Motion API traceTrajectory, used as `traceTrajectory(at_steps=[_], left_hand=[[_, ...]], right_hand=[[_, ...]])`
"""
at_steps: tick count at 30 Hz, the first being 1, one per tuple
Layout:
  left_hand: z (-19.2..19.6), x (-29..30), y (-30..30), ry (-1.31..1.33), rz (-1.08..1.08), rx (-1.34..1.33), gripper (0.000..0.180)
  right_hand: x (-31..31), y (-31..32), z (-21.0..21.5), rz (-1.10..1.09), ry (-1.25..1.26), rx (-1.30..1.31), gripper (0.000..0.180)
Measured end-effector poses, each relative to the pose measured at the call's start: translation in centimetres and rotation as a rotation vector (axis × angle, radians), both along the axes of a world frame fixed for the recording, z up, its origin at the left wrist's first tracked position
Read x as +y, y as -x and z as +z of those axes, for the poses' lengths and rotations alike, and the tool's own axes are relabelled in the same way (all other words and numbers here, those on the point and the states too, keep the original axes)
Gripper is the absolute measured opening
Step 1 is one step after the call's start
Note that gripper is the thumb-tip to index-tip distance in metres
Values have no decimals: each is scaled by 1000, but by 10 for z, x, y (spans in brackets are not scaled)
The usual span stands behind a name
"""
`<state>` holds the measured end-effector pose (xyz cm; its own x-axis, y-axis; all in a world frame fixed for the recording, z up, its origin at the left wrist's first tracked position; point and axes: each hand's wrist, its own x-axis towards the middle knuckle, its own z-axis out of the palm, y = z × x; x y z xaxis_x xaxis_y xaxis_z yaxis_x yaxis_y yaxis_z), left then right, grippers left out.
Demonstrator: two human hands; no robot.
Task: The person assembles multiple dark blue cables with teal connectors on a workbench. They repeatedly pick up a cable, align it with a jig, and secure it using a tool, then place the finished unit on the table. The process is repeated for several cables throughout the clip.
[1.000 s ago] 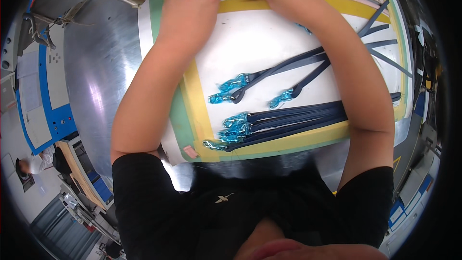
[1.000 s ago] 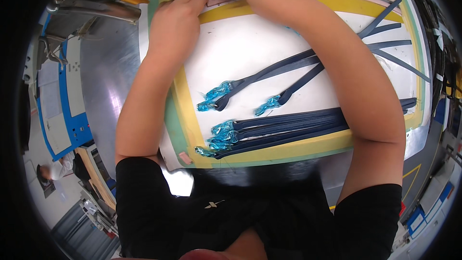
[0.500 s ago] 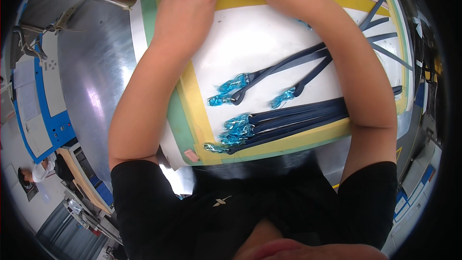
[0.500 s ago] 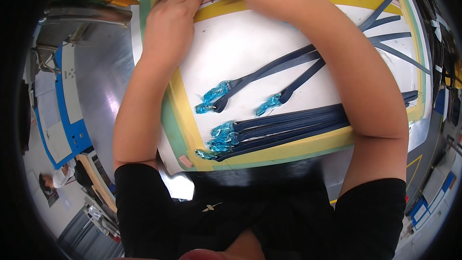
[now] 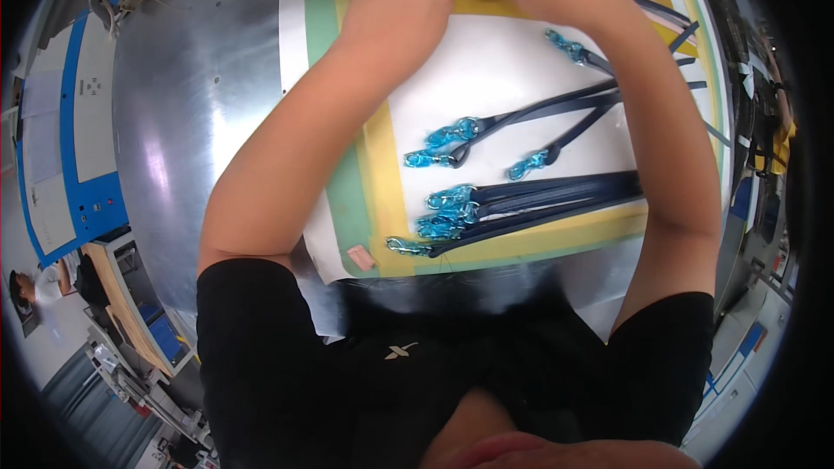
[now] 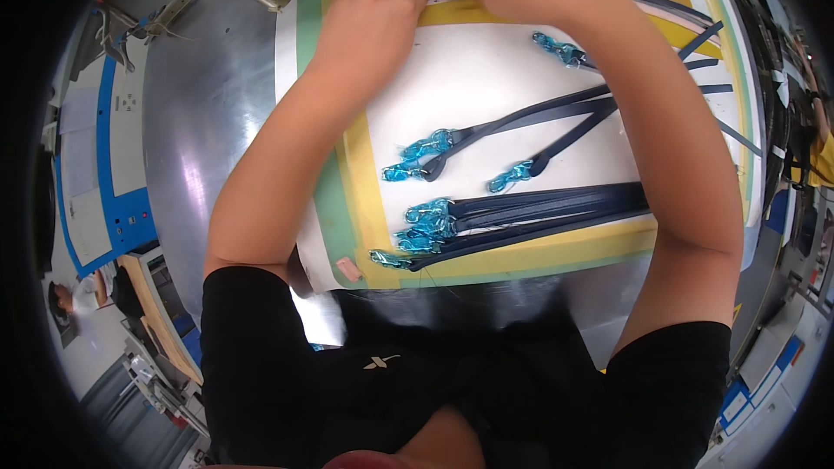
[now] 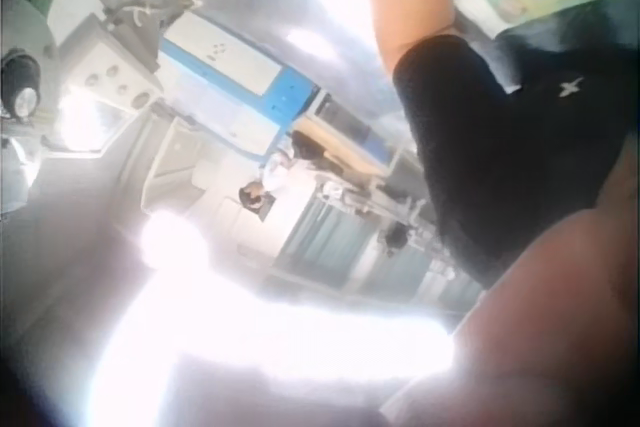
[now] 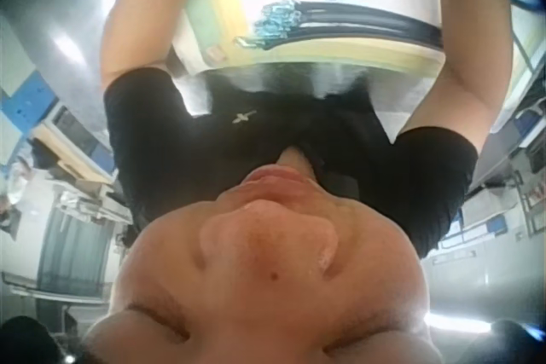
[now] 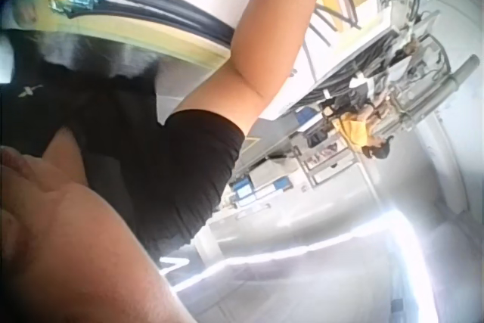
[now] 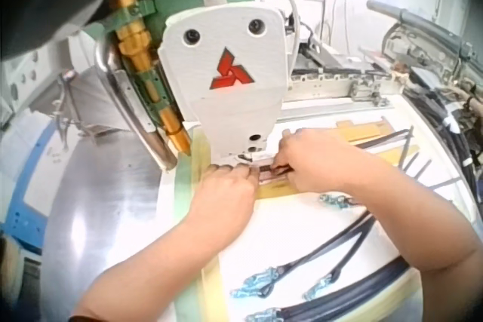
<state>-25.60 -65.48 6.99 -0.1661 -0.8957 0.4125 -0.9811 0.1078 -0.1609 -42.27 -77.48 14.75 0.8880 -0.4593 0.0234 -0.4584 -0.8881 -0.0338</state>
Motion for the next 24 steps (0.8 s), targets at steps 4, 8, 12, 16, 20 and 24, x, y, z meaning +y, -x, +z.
traceTrajectory(at_steps=[4,8,12,16,20,24], left_hand=[[-1,1,-1,28,-1,-21,38],[9,5,8,-153,92,-1,44],[20,3,11,-226,77,43,31],[15,10,4,-136,83,31,31],[14,15,6,-123,86,38,34],[16,17,9,-128,101,-14,39]], right_hand=[[-20,-23,12,-181,-134,122,30],[-44,-36,-14,-162,-269,10,41],[-46,-33,-9,-223,-215,84,47],[-65,-22,-7,-169,-190,153,52],[-75,9,-2,-339,-150,263,54],[-92,47,0,-364,-104,244,50]])
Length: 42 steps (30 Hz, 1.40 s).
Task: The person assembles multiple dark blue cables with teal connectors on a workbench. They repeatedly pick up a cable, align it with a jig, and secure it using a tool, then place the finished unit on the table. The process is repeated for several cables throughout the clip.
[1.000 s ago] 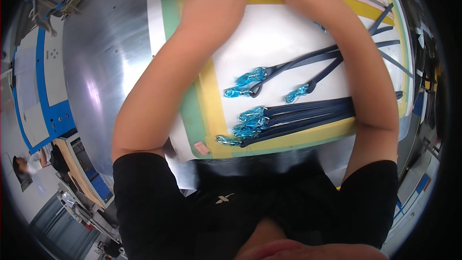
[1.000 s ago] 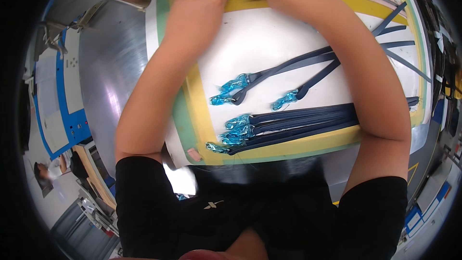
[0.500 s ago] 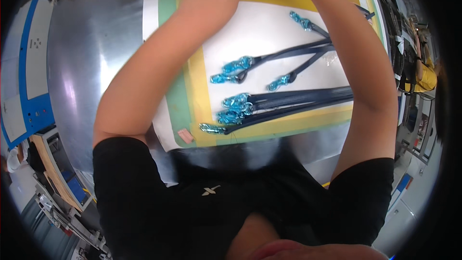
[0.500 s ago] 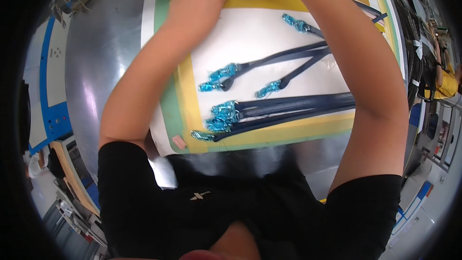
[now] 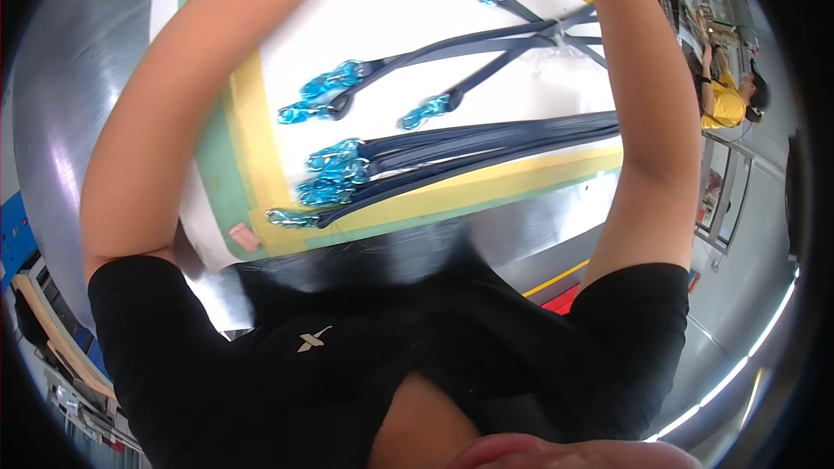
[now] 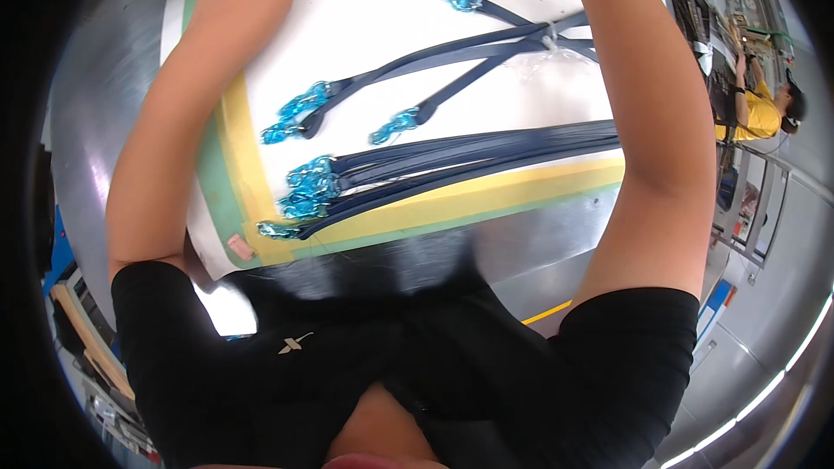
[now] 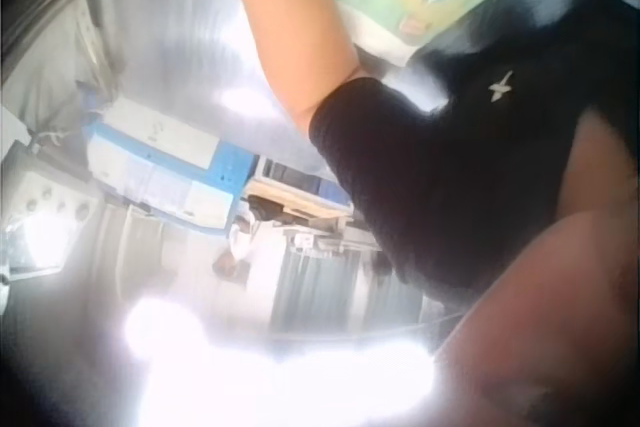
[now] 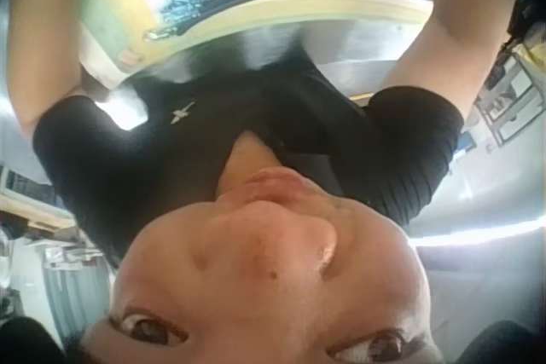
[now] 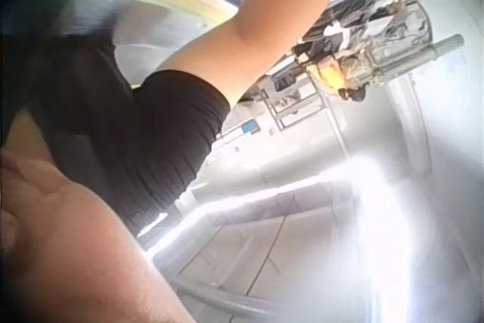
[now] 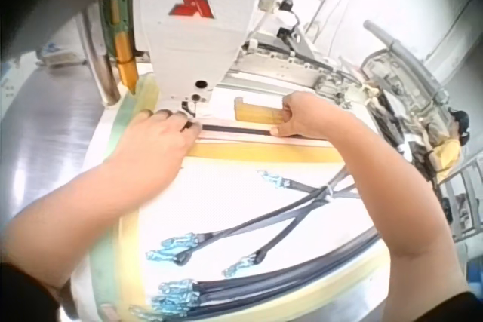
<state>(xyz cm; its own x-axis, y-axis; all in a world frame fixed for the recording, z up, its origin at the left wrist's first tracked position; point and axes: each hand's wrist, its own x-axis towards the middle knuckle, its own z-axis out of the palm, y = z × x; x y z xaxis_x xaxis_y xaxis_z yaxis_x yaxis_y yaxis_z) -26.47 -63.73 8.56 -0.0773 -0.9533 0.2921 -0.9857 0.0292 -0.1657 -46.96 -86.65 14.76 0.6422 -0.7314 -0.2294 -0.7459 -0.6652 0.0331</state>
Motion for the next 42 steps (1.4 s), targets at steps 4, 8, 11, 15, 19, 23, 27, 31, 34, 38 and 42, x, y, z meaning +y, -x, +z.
traceTrajectory(at_steps=[4,8,11,15,19,23,27,31,34,38,42], left_hand=[[2,1,0,-31,23,-5,41],[8,6,10,63,6,10,34],[-16,0,-7,138,0,-99,44],[-23,-6,-10,8,79,-134,57],[-22,-6,-13,20,53,-137,56],[-22,-6,-12,31,47,-141,57],[-21,-5,-12,25,55,-123,57],[-20,-5,-14,33,38,-116,57],[-20,-5,-14,31,30,-70,56],[-16,-5,-8,28,19,12,55],[-13,-4,-5,-3,60,68,55]], right_hand=[[-13,32,7,-78,50,38,49],[-38,71,2,-95,85,38,51],[-52,92,6,-111,116,89,54],[-72,124,6,-208,159,217,58],[-96,161,6,-230,225,314,57],[-150,155,-2,-766,142,485,53],[-148,237,-8,-260,262,293,75],[-167,260,-9,-269,253,319,77],[-165,264,-14,-351,286,309,80],[-141,261,-10,-364,208,99,58],[-87,240,-30,-247,261,-171,30]])
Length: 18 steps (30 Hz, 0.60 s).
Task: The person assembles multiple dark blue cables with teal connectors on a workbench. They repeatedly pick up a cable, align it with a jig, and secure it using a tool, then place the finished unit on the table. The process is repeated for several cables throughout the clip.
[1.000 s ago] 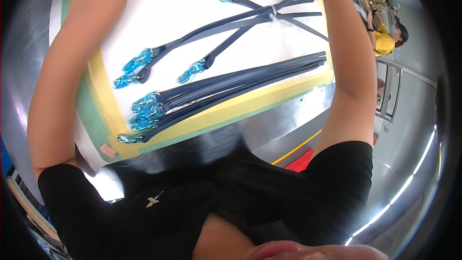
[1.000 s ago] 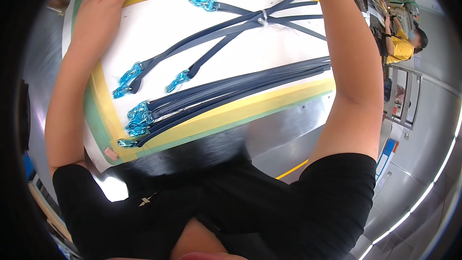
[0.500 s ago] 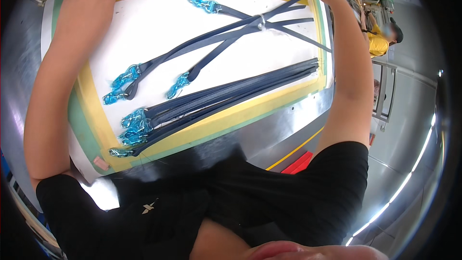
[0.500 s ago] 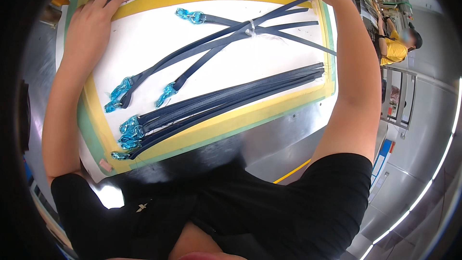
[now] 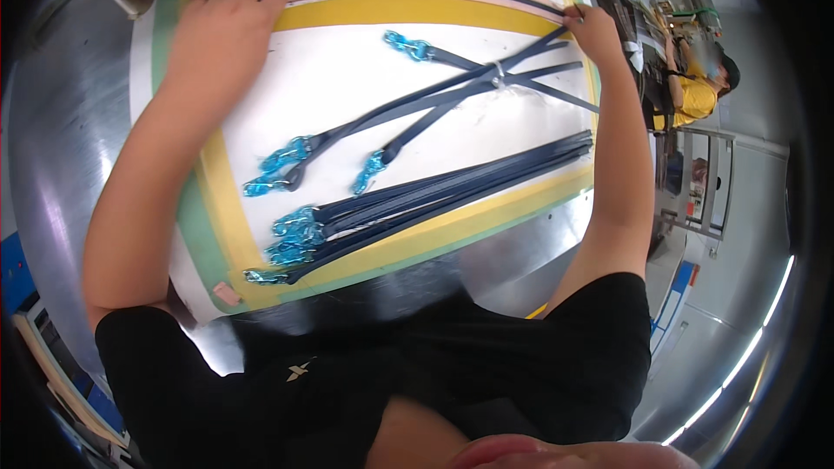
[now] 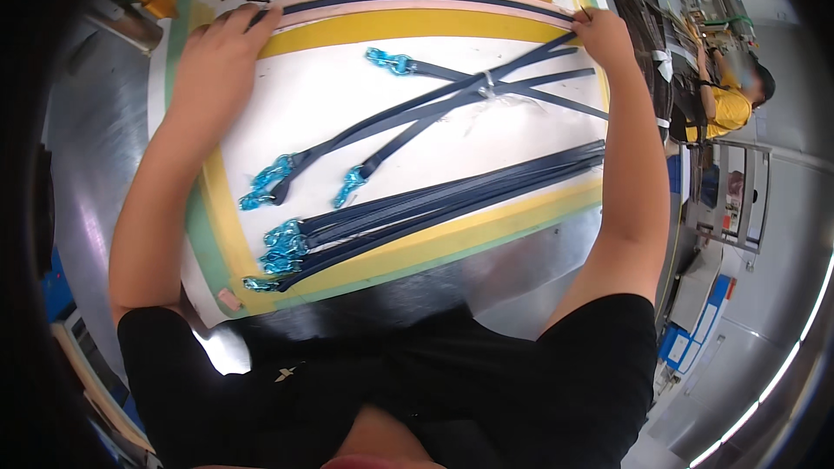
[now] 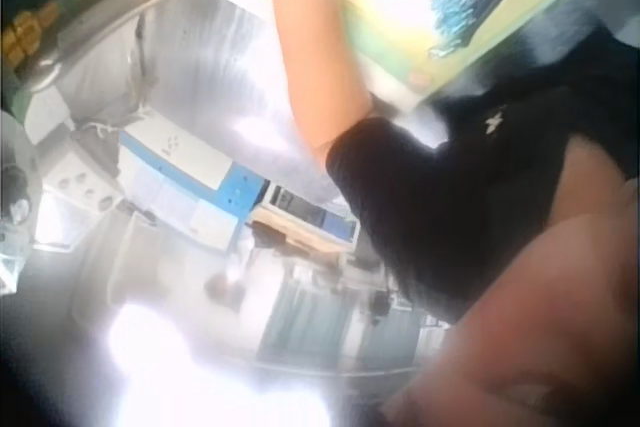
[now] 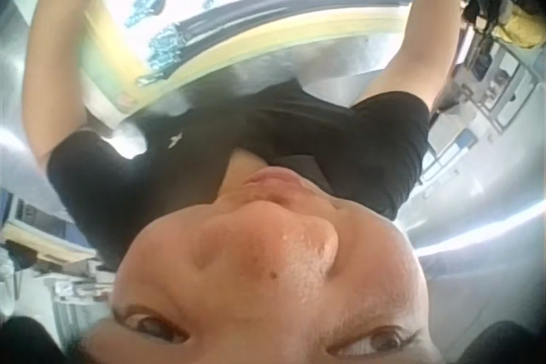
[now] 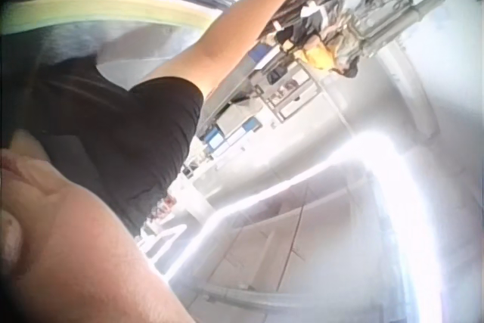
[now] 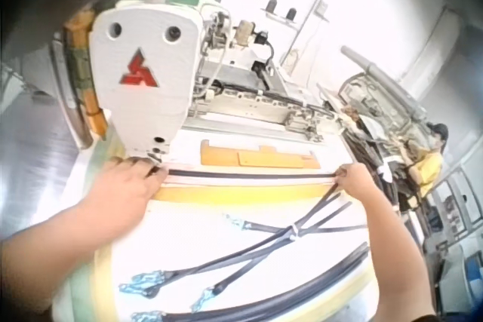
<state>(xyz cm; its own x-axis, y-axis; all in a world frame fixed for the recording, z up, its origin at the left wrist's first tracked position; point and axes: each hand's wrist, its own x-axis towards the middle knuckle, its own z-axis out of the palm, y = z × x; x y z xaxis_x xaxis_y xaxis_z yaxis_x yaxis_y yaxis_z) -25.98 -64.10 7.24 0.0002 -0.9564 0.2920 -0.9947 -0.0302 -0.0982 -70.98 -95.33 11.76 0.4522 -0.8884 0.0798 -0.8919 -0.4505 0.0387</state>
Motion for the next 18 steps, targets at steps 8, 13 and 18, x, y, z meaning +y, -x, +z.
traceTrajectory(at_steps=[8,13,18], left_hand=[[-5,-11,-20,64,-93,425,57],[-3,-16,-45,-69,-210,755,58],[14,0,-26,30,-98,383,49]], right_hand=[[64,-55,-7,48,15,-76,34],[160,-198,-9,184,-75,-31,29],[212,-269,-10,447,-56,-147,24]])
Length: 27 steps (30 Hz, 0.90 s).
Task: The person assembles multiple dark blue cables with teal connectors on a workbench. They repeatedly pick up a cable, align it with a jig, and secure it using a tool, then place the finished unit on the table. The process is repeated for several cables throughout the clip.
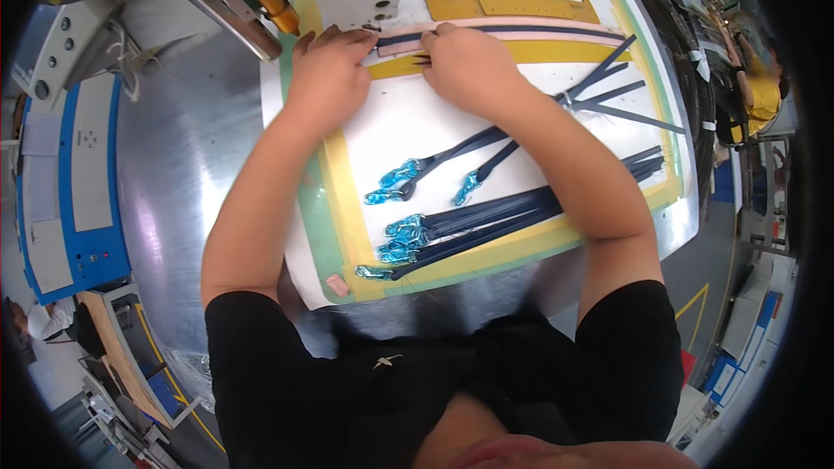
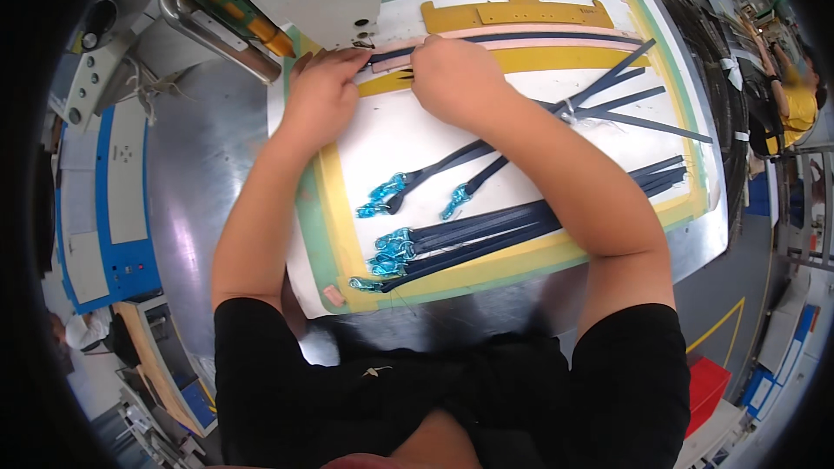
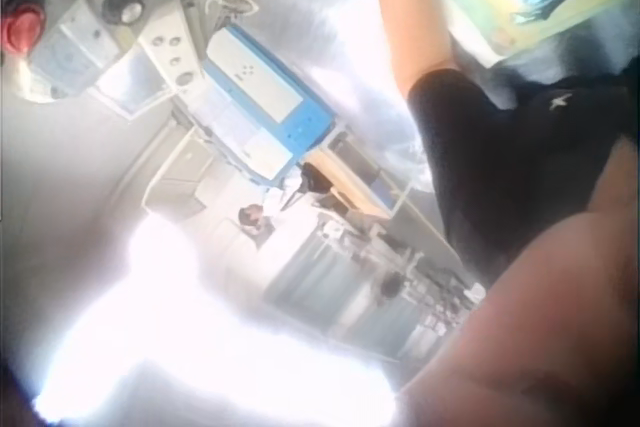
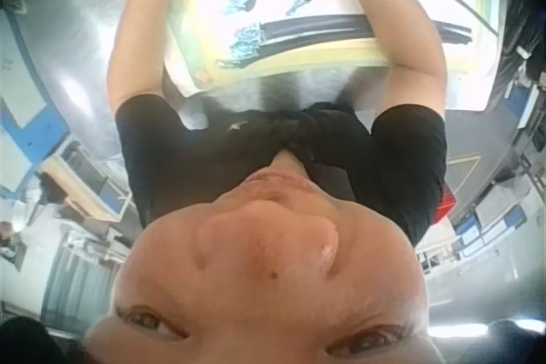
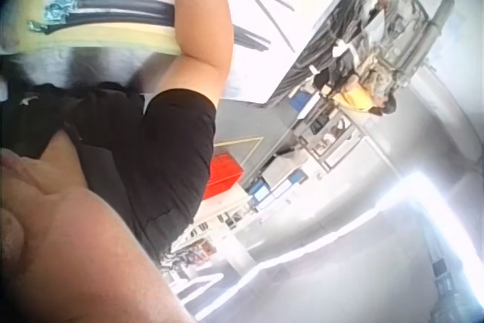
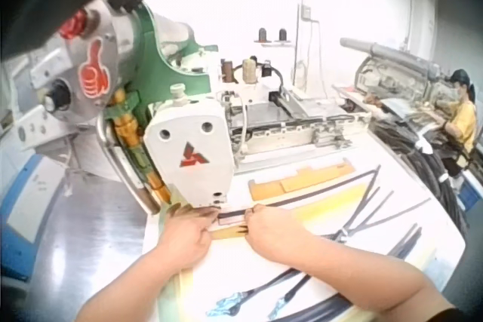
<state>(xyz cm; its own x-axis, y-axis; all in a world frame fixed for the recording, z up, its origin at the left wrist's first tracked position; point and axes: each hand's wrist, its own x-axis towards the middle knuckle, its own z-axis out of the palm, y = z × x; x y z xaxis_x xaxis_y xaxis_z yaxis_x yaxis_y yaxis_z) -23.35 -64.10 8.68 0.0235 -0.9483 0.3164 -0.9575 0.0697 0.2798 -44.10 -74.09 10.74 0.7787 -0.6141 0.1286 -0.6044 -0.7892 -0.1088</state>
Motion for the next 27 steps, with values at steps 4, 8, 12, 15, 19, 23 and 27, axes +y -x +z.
traceTrajectory(at_steps=[4,8,12,15,19,23,27], left_hand=[[1,8,18,111,8,-286,36],[9,11,30,60,14,-308,32],[11,12,33,43,11,-329,30],[11,11,34,64,-1,-343,29],[8,14,36,48,-6,-368,28],[12,14,38,2,84,-408,30],[11,11,34,88,91,-393,36]], right_hand=[[2,0,-15,7,53,-68,25],[-2,4,-19,26,43,-73,33],[-6,1,-24,68,47,-76,29],[-6,1,-21,89,44,-88,26],[-8,2,-25,78,42,-137,22],[-7,2,-26,97,90,-181,20],[-8,2,-27,104,133,-184,17]])
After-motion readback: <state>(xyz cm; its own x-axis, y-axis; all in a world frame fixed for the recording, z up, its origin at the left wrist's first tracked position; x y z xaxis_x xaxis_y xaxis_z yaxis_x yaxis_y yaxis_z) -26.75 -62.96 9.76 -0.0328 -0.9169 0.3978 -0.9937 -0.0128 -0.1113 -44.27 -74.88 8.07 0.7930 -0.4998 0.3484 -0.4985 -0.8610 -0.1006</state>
